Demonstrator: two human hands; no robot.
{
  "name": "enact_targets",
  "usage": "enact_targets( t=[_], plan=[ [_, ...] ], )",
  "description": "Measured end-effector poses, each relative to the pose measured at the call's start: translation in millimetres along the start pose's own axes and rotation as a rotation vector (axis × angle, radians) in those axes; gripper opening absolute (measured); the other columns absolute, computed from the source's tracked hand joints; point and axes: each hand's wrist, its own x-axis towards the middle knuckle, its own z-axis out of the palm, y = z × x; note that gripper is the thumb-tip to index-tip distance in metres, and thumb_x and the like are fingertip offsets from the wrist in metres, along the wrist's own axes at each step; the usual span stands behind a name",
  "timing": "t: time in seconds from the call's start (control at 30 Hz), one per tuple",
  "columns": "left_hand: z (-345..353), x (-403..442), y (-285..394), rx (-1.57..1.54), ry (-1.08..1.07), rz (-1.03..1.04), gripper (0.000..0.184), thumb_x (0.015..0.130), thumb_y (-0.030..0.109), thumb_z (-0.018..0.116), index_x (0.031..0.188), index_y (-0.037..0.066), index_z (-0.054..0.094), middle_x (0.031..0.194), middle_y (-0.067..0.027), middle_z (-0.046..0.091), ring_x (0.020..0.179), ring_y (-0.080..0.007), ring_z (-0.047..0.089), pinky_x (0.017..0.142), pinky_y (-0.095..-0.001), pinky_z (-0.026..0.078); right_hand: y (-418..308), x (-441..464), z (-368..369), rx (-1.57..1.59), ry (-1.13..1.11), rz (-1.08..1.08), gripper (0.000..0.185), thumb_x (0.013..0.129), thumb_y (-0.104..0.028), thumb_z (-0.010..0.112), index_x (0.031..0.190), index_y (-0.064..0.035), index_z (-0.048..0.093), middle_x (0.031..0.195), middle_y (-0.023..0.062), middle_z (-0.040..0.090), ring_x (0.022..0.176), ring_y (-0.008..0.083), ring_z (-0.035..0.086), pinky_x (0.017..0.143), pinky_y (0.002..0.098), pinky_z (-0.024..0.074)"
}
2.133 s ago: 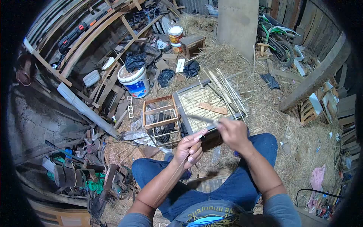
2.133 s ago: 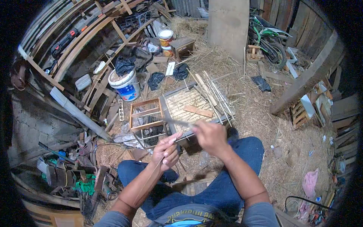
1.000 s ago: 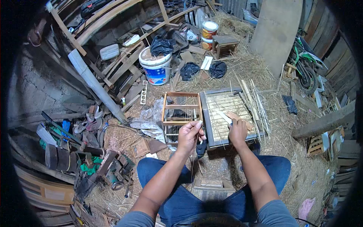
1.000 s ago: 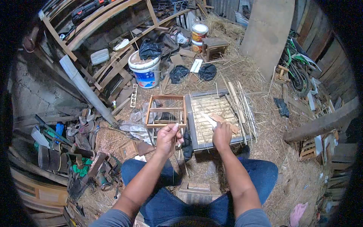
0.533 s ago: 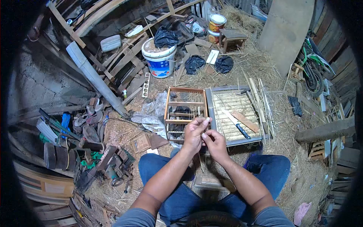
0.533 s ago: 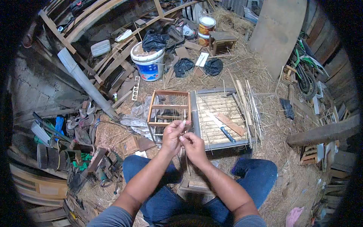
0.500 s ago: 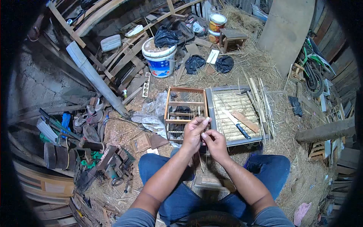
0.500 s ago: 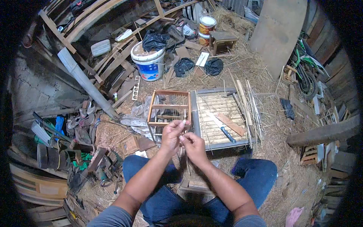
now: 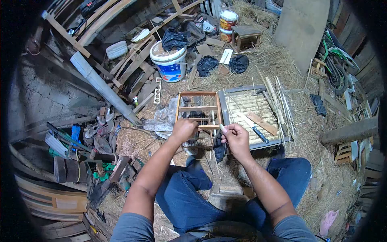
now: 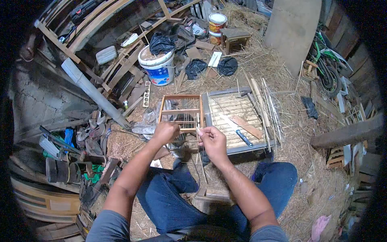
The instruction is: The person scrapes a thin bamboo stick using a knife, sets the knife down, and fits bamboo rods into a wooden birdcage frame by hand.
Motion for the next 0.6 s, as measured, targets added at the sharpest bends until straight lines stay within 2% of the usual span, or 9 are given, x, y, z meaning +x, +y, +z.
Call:
enact_targets(
  t=[0.1,0.23,0.3,0.4,0.43,0.5,0.57,0.6],
  plan=[
    [6,-4,-14,0.015,0.099,0.043,0.013,0.081,0.022,0.069,0.075,0.010,0.067,0.071,-0.0116,0.066,0.068,-0.0318,0.067,0.062,-0.0449,0.053,-7,-2,-4,0.029,-0.007,-0.029,0.018,0.097,-0.016,0.066,0.100,0.0019,0.064,0.083,0.0034,0.066,0.072,0.0073,0.063,0.063,0.0229,0.0546],
    [-24,-9,-26,0.029,0.101,0.048,0.018,0.081,0.025,0.072,0.073,0.009,0.068,0.071,-0.0122,0.066,0.068,-0.0323,0.066,0.063,-0.0445,0.054,-19,-10,-6,0.018,-0.052,-0.081,0.015,0.097,-0.012,0.064,0.101,0.0027,0.063,0.084,0.0044,0.068,0.072,0.0070,0.063,0.063,0.0226,0.0533],
    [-42,-12,-32,0.020,0.123,0.029,0.019,0.080,0.026,0.074,0.077,0.007,0.070,0.073,-0.0131,0.066,0.068,-0.0325,0.066,0.063,-0.0447,0.054,-25,-16,-7,0.028,-0.077,-0.110,0.015,0.097,-0.010,0.064,0.103,0.0027,0.062,0.083,0.0051,0.068,0.072,0.0071,0.063,0.062,0.0225,0.0529],
    [-77,-15,-43,-0.052,0.238,0.005,0.022,0.084,0.026,0.073,0.081,0.005,0.072,0.075,-0.0153,0.066,0.070,-0.0340,0.066,0.064,-0.0456,0.053,-33,-21,-9,0.064,-0.070,-0.148,0.013,0.097,-0.007,0.062,0.105,0.0018,0.059,0.081,0.0061,0.068,0.072,0.0073,0.063,0.061,0.0226,0.0525],
    [-104,-17,-36,-0.096,0.214,-0.075,0.021,0.086,0.024,0.073,0.084,0.004,0.072,0.077,-0.0176,0.067,0.070,-0.0345,0.066,0.064,-0.0445,0.053,-35,-22,-11,0.055,-0.075,-0.168,0.013,0.097,-0.007,0.062,0.105,0.0013,0.058,0.081,0.0063,0.068,0.072,0.0074,0.063,0.061,0.0226,0.0526],
    [-126,-18,-50,-0.103,0.307,-0.036,0.020,0.086,0.023,0.074,0.089,0.003,0.074,0.079,-0.0198,0.068,0.068,-0.0295,0.067,0.063,-0.0422,0.052,-42,-25,-14,0.050,-0.081,-0.195,0.013,0.097,-0.007,0.062,0.106,0.0007,0.056,0.081,0.0065,0.068,0.071,0.0075,0.063,0.061,0.0226,0.0527],
    [-167,-22,-38,-0.226,0.203,-0.336,0.024,0.087,0.024,0.074,0.091,0.000,0.075,0.081,-0.0193,0.071,0.067,-0.0291,0.069,0.064,-0.0410,0.054,-58,-32,-16,0.104,-0.046,-0.193,0.011,0.097,-0.007,0.062,0.103,0.0006,0.057,0.080,0.0054,0.066,0.071,0.0076,0.063,0.062,0.0225,0.0528],
    [-185,-26,-36,-0.185,0.254,-0.276,0.027,0.088,0.025,0.074,0.095,-0.001,0.075,0.083,-0.0199,0.072,0.066,-0.0244,0.069,0.063,-0.0387,0.054,-69,-37,-16,0.086,-0.036,-0.195,0.010,0.097,-0.007,0.062,0.101,0.0012,0.060,0.080,0.0043,0.066,0.071,0.0077,0.063,0.062,0.0223,0.0530]
  ],
)
